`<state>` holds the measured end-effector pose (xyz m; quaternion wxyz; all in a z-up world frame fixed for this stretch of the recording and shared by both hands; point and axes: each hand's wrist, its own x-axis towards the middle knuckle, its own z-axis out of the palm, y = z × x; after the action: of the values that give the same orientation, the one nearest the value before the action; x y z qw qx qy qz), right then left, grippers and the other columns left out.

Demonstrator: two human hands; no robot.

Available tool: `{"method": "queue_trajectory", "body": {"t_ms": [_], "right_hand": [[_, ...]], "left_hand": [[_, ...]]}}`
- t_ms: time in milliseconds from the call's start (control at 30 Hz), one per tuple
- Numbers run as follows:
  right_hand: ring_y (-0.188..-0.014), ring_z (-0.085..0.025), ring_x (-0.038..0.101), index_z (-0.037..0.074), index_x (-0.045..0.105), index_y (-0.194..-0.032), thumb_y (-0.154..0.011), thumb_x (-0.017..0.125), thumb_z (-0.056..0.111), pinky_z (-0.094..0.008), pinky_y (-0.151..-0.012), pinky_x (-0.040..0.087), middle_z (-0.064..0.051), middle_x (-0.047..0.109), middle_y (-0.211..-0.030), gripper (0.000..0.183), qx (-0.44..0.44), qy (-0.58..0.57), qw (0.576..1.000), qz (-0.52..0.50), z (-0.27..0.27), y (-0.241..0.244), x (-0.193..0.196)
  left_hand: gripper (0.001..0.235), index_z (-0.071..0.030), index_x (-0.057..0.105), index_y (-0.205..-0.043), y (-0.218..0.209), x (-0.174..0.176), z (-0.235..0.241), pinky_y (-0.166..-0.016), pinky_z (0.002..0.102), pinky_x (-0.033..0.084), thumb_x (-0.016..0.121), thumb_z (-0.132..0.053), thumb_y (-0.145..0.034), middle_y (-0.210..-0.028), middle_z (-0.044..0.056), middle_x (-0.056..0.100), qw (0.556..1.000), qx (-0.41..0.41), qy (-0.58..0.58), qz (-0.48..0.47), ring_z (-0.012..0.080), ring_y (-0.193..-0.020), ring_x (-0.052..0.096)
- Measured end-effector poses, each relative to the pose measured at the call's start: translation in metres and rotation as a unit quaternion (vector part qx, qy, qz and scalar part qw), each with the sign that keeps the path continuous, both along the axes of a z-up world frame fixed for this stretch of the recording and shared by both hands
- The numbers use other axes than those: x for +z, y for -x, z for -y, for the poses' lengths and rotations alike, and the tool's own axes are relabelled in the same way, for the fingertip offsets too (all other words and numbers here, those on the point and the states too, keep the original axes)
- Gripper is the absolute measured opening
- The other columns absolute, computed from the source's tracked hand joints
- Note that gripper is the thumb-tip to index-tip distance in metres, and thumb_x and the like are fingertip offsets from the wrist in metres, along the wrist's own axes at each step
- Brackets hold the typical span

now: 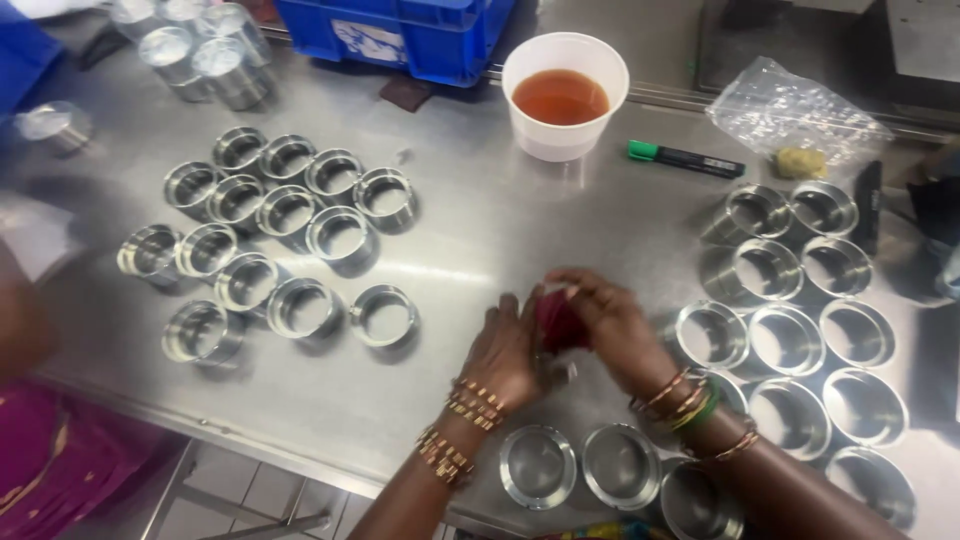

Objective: Organizing, marking, and cleaning metal rings on a stainless steel workstation.

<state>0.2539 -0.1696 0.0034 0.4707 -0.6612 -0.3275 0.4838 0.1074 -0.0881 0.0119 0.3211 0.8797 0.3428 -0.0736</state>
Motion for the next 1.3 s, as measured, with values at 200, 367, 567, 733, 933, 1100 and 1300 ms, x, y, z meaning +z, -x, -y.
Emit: {"method": "queue_trajectory", "body": {"t_ms": [200, 367, 567, 733, 933, 1100, 1300], "right_hand": [[-0.088, -0.020, 0.070, 0.006, 0.058, -0.137, -0.105, 0.049, 0.015, -0.033, -0.077, 0.061, -0.016, 0.070, -0.107, 0.034, -0.080, -0.046, 0.996, 0.000, -0.006, -0.030, 0.006], [-0.091, -0.018, 0.068, 0.006, 0.055, -0.138, -0.100, 0.048, 0.013, -0.032, -0.080, 0.058, -0.010, 0.070, -0.108, 0.040, -0.075, -0.011, 0.990, -0.122, -0.003, -0.026, -0.015], [-0.087, -0.020, 0.059, 0.003, 0.063, -0.135, -0.105, 0.044, 0.024, -0.036, -0.080, 0.053, -0.012, 0.066, -0.105, 0.042, -0.057, 0.051, 0.986, -0.146, -0.005, 0.002, 0.002], [-0.092, -0.023, 0.064, 0.009, 0.061, -0.135, -0.104, 0.044, 0.029, -0.037, -0.078, 0.055, -0.014, 0.068, -0.112, 0.040, -0.044, 0.103, 0.981, -0.158, -0.002, 0.008, 0.038], [-0.094, -0.015, 0.064, 0.007, 0.059, -0.143, -0.105, 0.043, 0.024, -0.032, -0.081, 0.055, -0.010, 0.068, -0.114, 0.044, -0.037, 0.052, 0.991, -0.117, 0.010, 0.001, 0.004], [-0.082, -0.020, 0.062, 0.011, 0.057, -0.147, -0.107, 0.045, 0.023, -0.035, -0.074, 0.055, -0.017, 0.067, -0.098, 0.044, -0.032, 0.000, 0.998, 0.050, 0.019, -0.024, -0.005], [-0.098, -0.022, 0.069, 0.011, 0.060, -0.137, -0.105, 0.044, 0.024, -0.034, -0.083, 0.059, -0.011, 0.072, -0.114, 0.038, -0.164, 0.067, 0.984, 0.026, 0.023, -0.052, 0.028]], "left_hand": [[0.096, -0.013, 0.038, -0.150, -0.005, -0.012, -0.019, -0.104, 0.046, 0.050, 0.089, -0.031, -0.071, -0.137, 0.017, 0.049, 0.990, 0.121, -0.019, 0.064, 0.0382, -0.125, 0.053], [0.082, -0.012, 0.050, -0.141, 0.009, -0.055, -0.007, -0.105, 0.039, 0.054, 0.085, -0.015, -0.067, -0.143, 0.017, 0.054, 0.910, -0.005, -0.099, 0.404, 0.0372, -0.131, 0.059], [0.050, 0.000, 0.064, -0.112, 0.014, -0.024, 0.005, -0.082, 0.044, 0.060, 0.079, -0.038, -0.083, -0.106, 0.022, 0.073, 0.950, 0.162, 0.075, 0.255, 0.0361, -0.092, 0.077], [0.056, 0.001, 0.058, -0.120, 0.016, -0.020, 0.020, -0.078, 0.040, 0.063, 0.075, -0.043, -0.090, -0.107, 0.021, 0.071, 0.931, 0.204, 0.008, 0.302, 0.0328, -0.092, 0.077], [0.080, -0.002, 0.048, -0.137, 0.010, -0.031, 0.010, -0.083, 0.037, 0.064, 0.080, -0.043, -0.076, -0.112, 0.019, 0.071, 0.911, 0.101, 0.069, 0.394, 0.0305, -0.098, 0.075], [0.091, -0.006, 0.043, -0.142, 0.016, -0.035, -0.041, -0.097, 0.044, 0.057, 0.083, -0.049, -0.072, -0.125, 0.018, 0.064, 0.939, 0.123, 0.113, 0.301, 0.0331, -0.112, 0.068], [0.081, -0.017, 0.052, -0.145, 0.045, -0.035, -0.097, -0.124, 0.065, 0.014, 0.072, -0.052, -0.074, -0.140, 0.012, 0.056, 0.971, 0.029, -0.231, 0.054, 0.0352, -0.145, 0.033]]}}
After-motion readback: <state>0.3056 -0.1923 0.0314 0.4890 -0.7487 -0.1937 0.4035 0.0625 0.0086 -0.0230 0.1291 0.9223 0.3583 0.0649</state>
